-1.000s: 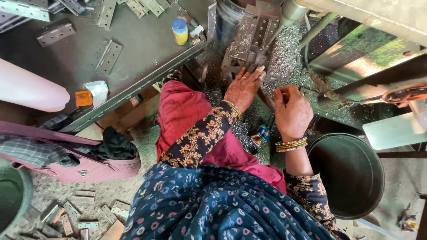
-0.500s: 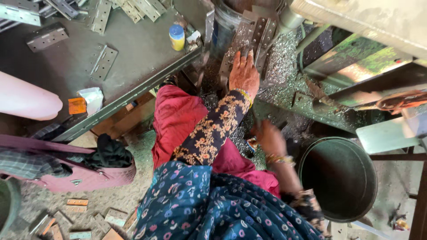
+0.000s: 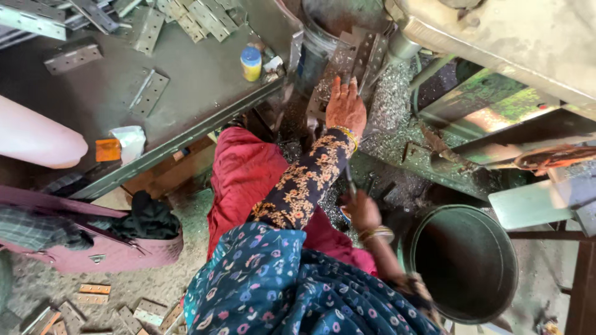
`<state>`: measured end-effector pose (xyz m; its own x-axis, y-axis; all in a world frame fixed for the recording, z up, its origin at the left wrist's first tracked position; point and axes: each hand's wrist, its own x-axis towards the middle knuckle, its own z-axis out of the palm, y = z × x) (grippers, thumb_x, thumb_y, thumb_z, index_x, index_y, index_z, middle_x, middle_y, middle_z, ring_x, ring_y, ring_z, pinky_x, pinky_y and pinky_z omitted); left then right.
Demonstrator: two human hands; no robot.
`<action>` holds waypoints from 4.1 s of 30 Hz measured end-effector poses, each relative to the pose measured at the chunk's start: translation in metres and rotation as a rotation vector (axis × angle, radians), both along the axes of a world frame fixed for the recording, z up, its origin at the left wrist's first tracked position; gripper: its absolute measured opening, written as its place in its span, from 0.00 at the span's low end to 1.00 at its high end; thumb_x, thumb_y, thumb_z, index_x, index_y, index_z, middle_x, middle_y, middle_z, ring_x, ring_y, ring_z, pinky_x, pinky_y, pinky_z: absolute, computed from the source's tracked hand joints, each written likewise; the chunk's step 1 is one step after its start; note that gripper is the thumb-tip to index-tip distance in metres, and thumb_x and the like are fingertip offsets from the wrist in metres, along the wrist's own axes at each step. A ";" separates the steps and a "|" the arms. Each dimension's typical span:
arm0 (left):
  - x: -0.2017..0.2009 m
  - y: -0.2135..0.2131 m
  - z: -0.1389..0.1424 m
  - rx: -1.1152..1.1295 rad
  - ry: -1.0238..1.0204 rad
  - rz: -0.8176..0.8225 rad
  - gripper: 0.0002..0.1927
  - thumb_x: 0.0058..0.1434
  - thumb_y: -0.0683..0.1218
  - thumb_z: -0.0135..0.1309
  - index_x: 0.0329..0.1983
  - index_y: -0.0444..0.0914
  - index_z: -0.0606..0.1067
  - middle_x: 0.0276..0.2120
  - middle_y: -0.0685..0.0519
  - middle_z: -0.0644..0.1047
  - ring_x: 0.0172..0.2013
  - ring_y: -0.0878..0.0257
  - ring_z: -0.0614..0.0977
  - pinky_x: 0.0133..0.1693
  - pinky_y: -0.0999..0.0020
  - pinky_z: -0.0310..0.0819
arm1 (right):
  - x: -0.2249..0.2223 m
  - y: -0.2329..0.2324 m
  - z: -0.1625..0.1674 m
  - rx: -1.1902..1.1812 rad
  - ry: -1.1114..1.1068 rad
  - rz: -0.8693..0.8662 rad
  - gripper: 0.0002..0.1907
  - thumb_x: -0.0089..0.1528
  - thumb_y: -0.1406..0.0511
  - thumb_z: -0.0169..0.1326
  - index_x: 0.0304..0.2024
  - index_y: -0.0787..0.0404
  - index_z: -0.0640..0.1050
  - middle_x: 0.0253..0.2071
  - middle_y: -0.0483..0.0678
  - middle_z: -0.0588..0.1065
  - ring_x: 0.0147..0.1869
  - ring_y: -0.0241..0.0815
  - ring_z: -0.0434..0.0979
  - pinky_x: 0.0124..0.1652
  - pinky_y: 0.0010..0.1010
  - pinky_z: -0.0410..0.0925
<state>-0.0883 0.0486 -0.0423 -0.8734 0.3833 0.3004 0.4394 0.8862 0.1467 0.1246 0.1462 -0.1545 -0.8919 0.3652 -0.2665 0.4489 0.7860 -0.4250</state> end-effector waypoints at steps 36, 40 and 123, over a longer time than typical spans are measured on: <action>-0.018 -0.005 0.011 -0.068 -0.107 -0.060 0.21 0.71 0.47 0.41 0.62 0.37 0.74 0.70 0.50 0.66 0.69 0.52 0.65 0.73 0.48 0.31 | -0.003 -0.013 0.134 0.253 0.743 0.077 0.14 0.66 0.62 0.59 0.53 0.58 0.76 0.41 0.52 0.76 0.40 0.55 0.79 0.37 0.44 0.71; 0.040 -0.063 -0.002 0.070 0.048 -0.270 0.22 0.64 0.50 0.48 0.57 0.34 0.73 0.64 0.47 0.69 0.65 0.53 0.68 0.72 0.47 0.39 | -0.010 -0.027 0.189 -0.004 0.835 0.019 0.07 0.67 0.69 0.58 0.48 0.61 0.77 0.42 0.51 0.75 0.40 0.45 0.81 0.38 0.35 0.72; -0.039 -0.286 0.000 0.227 0.234 0.510 0.13 0.64 0.51 0.51 0.46 0.41 0.76 0.42 0.47 0.77 0.42 0.50 0.76 0.43 0.51 0.65 | 0.016 -0.022 0.117 0.326 0.646 0.089 0.08 0.71 0.60 0.59 0.50 0.53 0.80 0.43 0.48 0.81 0.42 0.50 0.82 0.38 0.41 0.71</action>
